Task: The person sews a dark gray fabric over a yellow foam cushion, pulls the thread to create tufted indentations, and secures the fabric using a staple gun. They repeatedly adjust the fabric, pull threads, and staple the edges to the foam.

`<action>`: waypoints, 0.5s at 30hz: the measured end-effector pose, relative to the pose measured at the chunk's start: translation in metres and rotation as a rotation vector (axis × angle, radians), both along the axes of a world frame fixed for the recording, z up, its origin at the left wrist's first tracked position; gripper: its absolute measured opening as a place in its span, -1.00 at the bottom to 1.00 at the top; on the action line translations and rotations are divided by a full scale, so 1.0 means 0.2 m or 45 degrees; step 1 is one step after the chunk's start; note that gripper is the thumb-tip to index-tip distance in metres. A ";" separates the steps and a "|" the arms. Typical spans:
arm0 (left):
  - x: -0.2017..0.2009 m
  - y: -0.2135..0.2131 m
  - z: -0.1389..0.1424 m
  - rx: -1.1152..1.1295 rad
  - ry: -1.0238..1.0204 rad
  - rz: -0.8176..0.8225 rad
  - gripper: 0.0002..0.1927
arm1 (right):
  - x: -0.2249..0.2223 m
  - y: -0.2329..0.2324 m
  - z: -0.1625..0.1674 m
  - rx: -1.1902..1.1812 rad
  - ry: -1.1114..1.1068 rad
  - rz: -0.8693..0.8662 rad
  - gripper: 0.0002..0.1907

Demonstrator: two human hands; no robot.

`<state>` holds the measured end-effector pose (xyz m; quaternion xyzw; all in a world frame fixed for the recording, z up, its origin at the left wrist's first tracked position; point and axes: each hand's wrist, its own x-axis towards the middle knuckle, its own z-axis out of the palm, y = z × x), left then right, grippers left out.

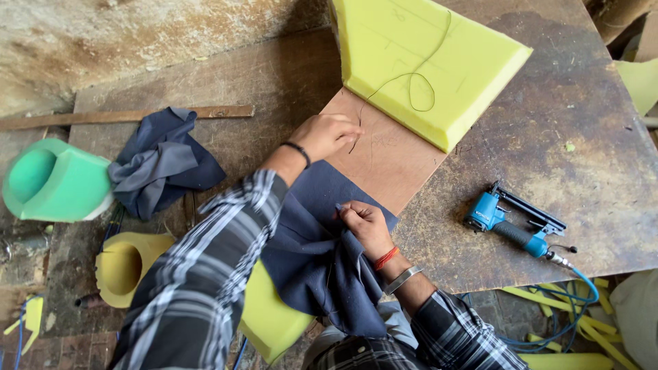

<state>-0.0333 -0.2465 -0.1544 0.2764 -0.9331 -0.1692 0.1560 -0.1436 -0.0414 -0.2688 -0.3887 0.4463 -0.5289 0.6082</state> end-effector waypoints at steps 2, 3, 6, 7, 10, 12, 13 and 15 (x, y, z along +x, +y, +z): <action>-0.07 -0.10 -0.04 -0.085 -0.193 -0.111 -0.82 | -0.01 0.01 0.00 0.024 0.023 0.007 -0.73; -0.10 -0.13 -0.06 -0.128 -0.285 -0.163 -0.81 | -0.01 0.01 0.01 0.003 0.029 -0.001 -0.73; -0.14 -0.17 -0.07 -0.356 -0.408 -0.354 -0.92 | -0.01 0.02 0.02 -0.041 0.054 -0.009 -0.73; -0.16 -0.18 -0.06 -0.372 -0.390 -0.373 -0.93 | -0.01 0.02 0.02 -0.039 0.060 -0.015 -0.73; -0.18 -0.12 -0.05 -0.333 -0.338 -0.330 -0.87 | -0.01 0.02 0.03 -0.001 0.076 -0.026 -0.73; -0.17 -0.04 -0.01 -0.186 -0.297 -0.167 -0.86 | -0.02 0.02 0.04 0.005 0.091 -0.033 -0.73; -0.14 0.01 0.00 -0.079 -0.098 -0.129 -0.89 | -0.02 0.02 0.04 -0.003 0.098 -0.037 -0.74; -0.04 0.12 0.03 0.135 0.298 -0.040 -0.92 | -0.01 0.02 0.06 -0.001 0.077 -0.028 -0.74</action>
